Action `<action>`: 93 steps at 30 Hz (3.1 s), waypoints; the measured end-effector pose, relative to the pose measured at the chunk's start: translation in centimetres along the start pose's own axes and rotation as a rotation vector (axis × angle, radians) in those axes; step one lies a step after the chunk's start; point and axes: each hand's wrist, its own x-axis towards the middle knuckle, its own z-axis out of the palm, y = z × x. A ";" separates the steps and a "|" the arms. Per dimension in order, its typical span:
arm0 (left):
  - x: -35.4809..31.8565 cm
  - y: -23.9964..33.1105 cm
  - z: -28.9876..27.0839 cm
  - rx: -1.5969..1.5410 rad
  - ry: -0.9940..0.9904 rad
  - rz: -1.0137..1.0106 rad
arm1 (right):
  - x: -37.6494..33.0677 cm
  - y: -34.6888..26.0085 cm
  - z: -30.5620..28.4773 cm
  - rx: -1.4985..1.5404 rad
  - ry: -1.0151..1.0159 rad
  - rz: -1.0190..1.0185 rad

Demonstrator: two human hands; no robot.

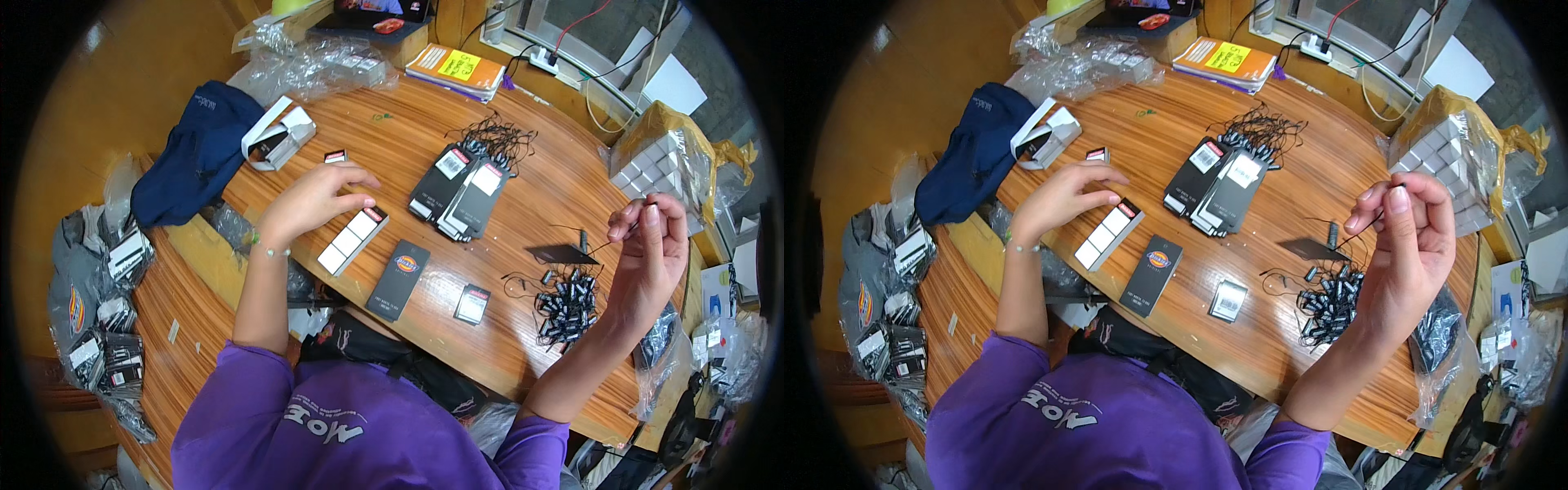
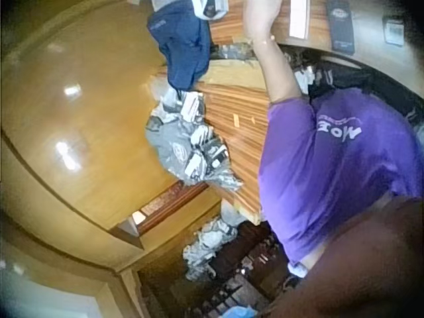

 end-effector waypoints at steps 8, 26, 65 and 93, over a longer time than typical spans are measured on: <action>0.0 -4.4 1.8 -0.203 -0.189 -0.179 | 0.2 2.7 1.0 0.051 -0.001 0.118; 3.9 10.3 1.7 -0.787 0.386 0.150 | -0.6 3.0 4.2 -0.052 -0.099 0.220; 2.7 4.7 1.9 -0.839 0.389 0.334 | -2.2 8.0 13.5 -0.150 -0.061 0.183; 3.1 3.9 -0.5 0.094 0.598 0.747 | -1.1 8.3 11.8 0.204 -0.225 0.507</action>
